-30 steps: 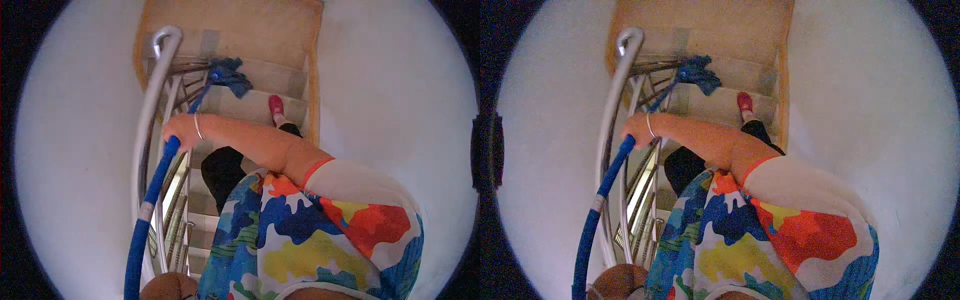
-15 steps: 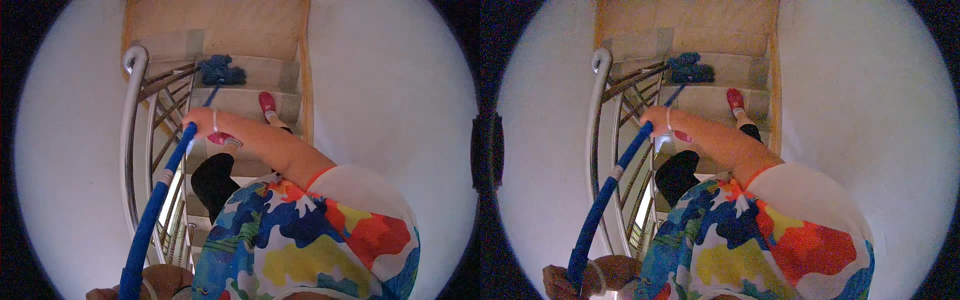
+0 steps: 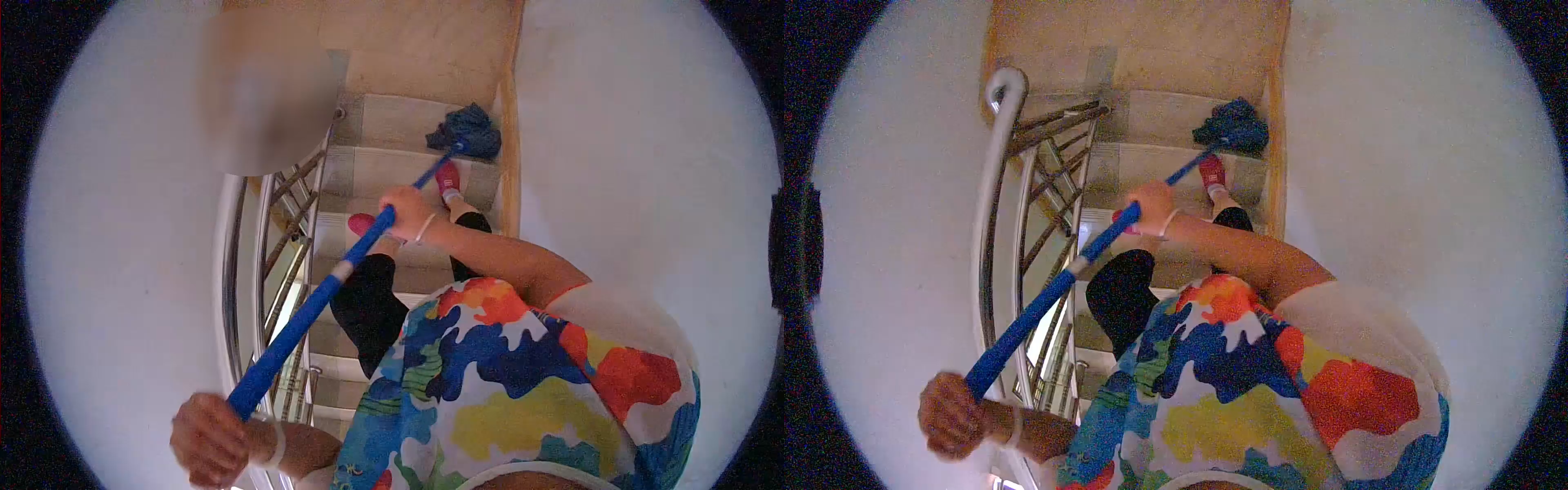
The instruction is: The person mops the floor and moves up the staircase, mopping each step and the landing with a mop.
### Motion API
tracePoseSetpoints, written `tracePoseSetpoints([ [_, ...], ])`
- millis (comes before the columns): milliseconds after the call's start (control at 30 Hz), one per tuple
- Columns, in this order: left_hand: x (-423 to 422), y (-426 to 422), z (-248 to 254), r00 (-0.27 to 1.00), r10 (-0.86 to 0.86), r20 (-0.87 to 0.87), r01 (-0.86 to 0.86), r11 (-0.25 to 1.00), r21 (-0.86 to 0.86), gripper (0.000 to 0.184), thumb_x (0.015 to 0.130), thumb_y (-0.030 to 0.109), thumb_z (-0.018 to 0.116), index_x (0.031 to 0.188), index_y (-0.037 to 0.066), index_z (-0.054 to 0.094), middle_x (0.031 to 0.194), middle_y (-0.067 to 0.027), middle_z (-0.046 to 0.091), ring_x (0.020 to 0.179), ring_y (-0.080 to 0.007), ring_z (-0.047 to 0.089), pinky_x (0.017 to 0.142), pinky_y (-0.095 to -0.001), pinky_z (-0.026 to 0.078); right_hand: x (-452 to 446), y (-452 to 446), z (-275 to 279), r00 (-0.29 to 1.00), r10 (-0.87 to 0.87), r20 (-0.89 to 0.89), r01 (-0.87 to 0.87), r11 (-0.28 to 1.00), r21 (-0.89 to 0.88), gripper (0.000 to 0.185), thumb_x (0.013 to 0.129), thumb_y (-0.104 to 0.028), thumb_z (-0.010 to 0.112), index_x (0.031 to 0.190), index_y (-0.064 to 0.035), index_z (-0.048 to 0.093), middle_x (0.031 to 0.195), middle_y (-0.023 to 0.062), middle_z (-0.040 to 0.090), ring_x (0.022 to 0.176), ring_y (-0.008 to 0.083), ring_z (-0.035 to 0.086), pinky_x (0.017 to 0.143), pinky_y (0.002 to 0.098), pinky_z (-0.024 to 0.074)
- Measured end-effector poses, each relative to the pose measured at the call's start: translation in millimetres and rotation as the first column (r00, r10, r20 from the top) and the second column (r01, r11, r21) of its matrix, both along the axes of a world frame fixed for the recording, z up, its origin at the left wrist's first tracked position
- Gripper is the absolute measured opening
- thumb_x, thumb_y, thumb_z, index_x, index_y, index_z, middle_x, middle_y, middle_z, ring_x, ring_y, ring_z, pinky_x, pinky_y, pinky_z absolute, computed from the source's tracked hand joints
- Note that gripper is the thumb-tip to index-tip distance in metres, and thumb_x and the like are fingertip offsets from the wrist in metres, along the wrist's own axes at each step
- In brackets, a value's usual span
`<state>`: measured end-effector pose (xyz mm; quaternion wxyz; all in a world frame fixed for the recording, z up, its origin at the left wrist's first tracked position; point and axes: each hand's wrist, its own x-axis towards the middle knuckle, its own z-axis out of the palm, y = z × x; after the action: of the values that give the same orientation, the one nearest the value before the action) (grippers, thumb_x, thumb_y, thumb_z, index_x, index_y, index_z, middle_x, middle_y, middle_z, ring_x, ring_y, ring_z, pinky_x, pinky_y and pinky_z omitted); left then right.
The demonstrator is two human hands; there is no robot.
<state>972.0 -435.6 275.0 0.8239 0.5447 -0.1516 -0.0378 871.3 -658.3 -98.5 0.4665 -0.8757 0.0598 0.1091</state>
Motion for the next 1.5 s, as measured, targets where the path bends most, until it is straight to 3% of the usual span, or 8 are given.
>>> tracePoseSetpoints([
  [133, -15, 76, 60, 0.945, 0.214, 0.247, -0.268, 0.939, 0.214, 0.04, 0.077, 0.03, 0.056, 0.043, 0.025, 0.036, 0.035, 0.007, 0.044, 0.028, -0.0039, 0.041, 0.031, -0.0181, 0.035, 54, 67, 0, 0.978, -0.007, 0.208, -0.023, 0.99, 0.143, 0.021, 0.054, -0.026, 0.07, 0.068, -0.0166, 0.058, 0.067, 0.0094, 0.055, 0.071, 0.0332, 0.056, 0.059, 0.0464, 0.0417],
  [400, -2, -63, 56, 0.856, -0.405, 0.322, 0.187, 0.822, 0.537, 0.037, 0.076, 0.032, 0.059, 0.044, 0.023, 0.043, 0.038, 0.0043, 0.047, 0.029, -0.0065, 0.042, 0.034, -0.0198, 0.036, 113, 51, 23, 0.895, 0.412, 0.171, -0.441, 0.874, 0.204, 0.023, 0.058, -0.021, 0.068, 0.078, -0.0145, 0.059, 0.078, 0.0076, 0.061, 0.079, 0.0317, 0.059, 0.065, 0.0461, 0.0451],
  [567, -2, -32, 58, 0.872, -0.336, 0.355, 0.223, 0.92, 0.323, 0.035, 0.075, 0.033, 0.061, 0.045, 0.022, 0.047, 0.041, 0.0026, 0.05, 0.03, -0.0081, 0.043, 0.036, -0.0208, 0.038, 77, 7, 21, 0.88, 0.458, 0.128, -0.475, 0.86, 0.188, 0.022, 0.06, -0.023, 0.069, 0.079, -0.0161, 0.058, 0.078, 0.0057, 0.059, 0.081, 0.0305, 0.058, 0.065, 0.0455, 0.0447],
  [733, -38, 61, 8, 0.893, -0.284, 0.35, 0.43, 0.768, -0.474, 0.033, 0.074, 0.034, 0.063, 0.046, 0.021, 0.051, 0.043, 0.0009, 0.052, 0.03, -0.0097, 0.044, 0.038, -0.0219, 0.039, 34, -44, 18, 0.91, 0.414, -0.032, -0.412, 0.91, 0.042, 0.024, 0.061, -0.035, 0.068, 0.072, -0.0166, 0.058, 0.074, 0.0091, 0.059, 0.075, 0.0327, 0.058, 0.061, 0.046, 0.0446],
  [833, -18, -52, -42, 0.976, -0.189, 0.109, 0.19, 0.982, 0.004, 0.035, 0.079, 0.027, 0.058, 0.047, 0.013, 0.053, 0.046, 0.0009, 0.054, 0.037, -0.0102, 0.052, 0.04, -0.0233, 0.045, -10, -95, -16, 0.925, 0.357, -0.128, -0.371, 0.923, -0.1, 0.025, 0.06, -0.034, 0.069, 0.072, -0.0153, 0.058, 0.072, 0.0087, 0.058, 0.074, 0.0334, 0.058, 0.062, 0.0456, 0.0443],
  [900, 0, -77, -52, 0.778, -0.62, 0.108, 0.629, 0.77, -0.109, 0.035, 0.079, 0.029, 0.059, 0.049, 0.011, 0.055, 0.049, 0.0011, 0.055, 0.042, -0.0122, 0.055, 0.047, -0.0252, 0.048, -37, -102, -34, 0.965, 0.259, -0.046, -0.263, 0.959, -0.107, 0.024, 0.06, -0.033, 0.069, 0.072, -0.0147, 0.058, 0.071, 0.0087, 0.058, 0.072, 0.0334, 0.057, 0.062, 0.045, 0.0443],
  [1033, 3, -62, -25, 0.884, -0.467, 0.018, 0.465, 0.882, 0.071, 0.04, 0.078, 0.033, 0.061, 0.043, 0.019, 0.047, 0.044, 0.0054, 0.052, 0.04, -0.0085, 0.053, 0.049, -0.0282, 0.047, -7, -77, -37, 0.991, 0.039, 0.129, -0.045, 0.998, 0.042, 0.02, 0.056, -0.018, 0.067, 0.069, -0.0113, 0.054, 0.067, 0.0097, 0.054, 0.073, 0.0326, 0.055, 0.061, 0.0407, 0.042],
  [1500, 29, -111, 62, 0.699, -0.664, 0.266, 0.438, 0.691, 0.575, 0.028, 0.078, 0.025, 0.056, 0.057, 0.008, 0.047, 0.059, -0.0046, 0.05, 0.051, -0.0182, 0.054, 0.052, -0.0344, 0.051, 156, -5, 2, 0.872, 0.398, 0.285, -0.472, 0.836, 0.278, 0.016, 0.061, -0.013, 0.065, 0.073, -0.0095, 0.055, 0.074, 0.0097, 0.057, 0.082, 0.0312, 0.055, 0.066, 0.0429, 0.0433],
])
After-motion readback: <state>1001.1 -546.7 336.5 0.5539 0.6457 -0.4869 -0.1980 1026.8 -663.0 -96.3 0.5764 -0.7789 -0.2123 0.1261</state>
